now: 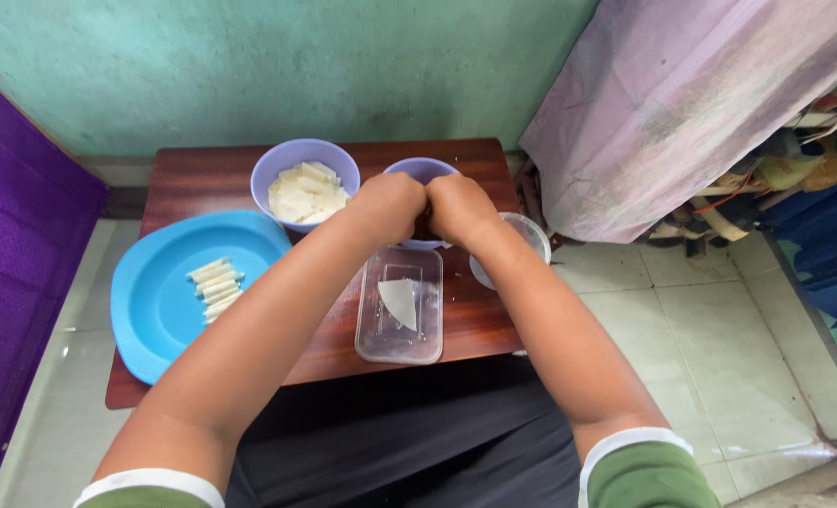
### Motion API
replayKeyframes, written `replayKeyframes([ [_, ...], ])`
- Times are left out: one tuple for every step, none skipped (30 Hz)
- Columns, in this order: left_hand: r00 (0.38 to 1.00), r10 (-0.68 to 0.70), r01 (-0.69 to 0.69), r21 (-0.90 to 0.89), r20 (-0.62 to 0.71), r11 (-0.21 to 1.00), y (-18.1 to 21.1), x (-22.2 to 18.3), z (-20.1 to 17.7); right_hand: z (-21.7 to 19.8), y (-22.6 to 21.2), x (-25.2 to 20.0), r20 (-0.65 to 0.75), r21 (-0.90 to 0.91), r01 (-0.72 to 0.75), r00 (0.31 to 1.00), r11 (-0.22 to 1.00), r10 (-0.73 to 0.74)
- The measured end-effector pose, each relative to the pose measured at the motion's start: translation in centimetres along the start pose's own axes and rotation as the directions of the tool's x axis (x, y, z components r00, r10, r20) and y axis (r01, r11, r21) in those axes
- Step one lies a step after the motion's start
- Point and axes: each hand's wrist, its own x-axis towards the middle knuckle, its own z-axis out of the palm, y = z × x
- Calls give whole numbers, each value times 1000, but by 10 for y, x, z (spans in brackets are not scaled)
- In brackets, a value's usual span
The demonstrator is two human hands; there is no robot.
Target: The person is manually wrapping peanuts into small pieces of dough to create nut rolls.
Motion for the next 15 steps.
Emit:
replayKeyframes([
  [1000, 3, -3, 11, -13, 1000, 2, -5, -7, -7, 0, -6, -16, -4, 4, 1000, 1000, -4],
  [1000, -7, 7, -22, -2, 1000, 4, -10, -14, -13, 0, -12, -20, 20, 10, 1000, 1000, -10],
  [1000, -17, 17, -55, 10, 998, 5, -15, -20, -19, 0, -18, -24, 45, 18, 1000, 999, -17],
  [1000, -15, 16, -53, 12, 998, 6, -18, -22, -22, 1, -17, -26, 47, 16, 1000, 999, -15],
  [999, -29, 28, -74, -16, 997, 7, -20, -23, -24, 3, -17, -52, 35, 19, 998, 999, -17],
  [998, -44, 40, -97, -42, 995, 8, -22, -24, -26, 6, -16, -76, 23, 21, 997, 1000, -19],
  [998, -43, 39, -96, -40, 995, 6, -22, -20, -25, 5, -19, -76, 25, 19, 997, 1000, -17],
  [997, -38, 33, -80, -68, 996, 4, -21, -17, -27, 4, -19, -91, 39, 22, 996, 999, -19],
  [995, -33, 27, -64, -96, 998, 1, -20, -13, -28, 2, -20, -107, 54, 26, 994, 998, -20],
  [994, -34, 28, -63, -99, 998, -1, -22, -10, -27, 0, -23, -109, 52, 28, 994, 998, -22],
  [988, -29, 18, -72, -152, 997, -3, -23, -6, -26, -3, -26, -125, 24, 14, 992, 1000, -11],
  [979, -23, 7, -81, -203, 997, -4, -24, -3, -25, -5, -29, -140, -2, -1, 990, 1000, 1],
  [978, -24, 8, -79, -205, 997, -5, -28, 3, -21, -5, -31, -142, -3, 0, 990, 1000, -1],
  [955, 11, -21, -29, -296, 999, -6, -32, 9, -17, -5, -34, -155, 40, -11, 988, 999, 17],
  [922, 50, -44, 25, -383, 999, -7, -37, 15, -13, -5, -37, -168, 84, -22, 985, 996, 36],
])
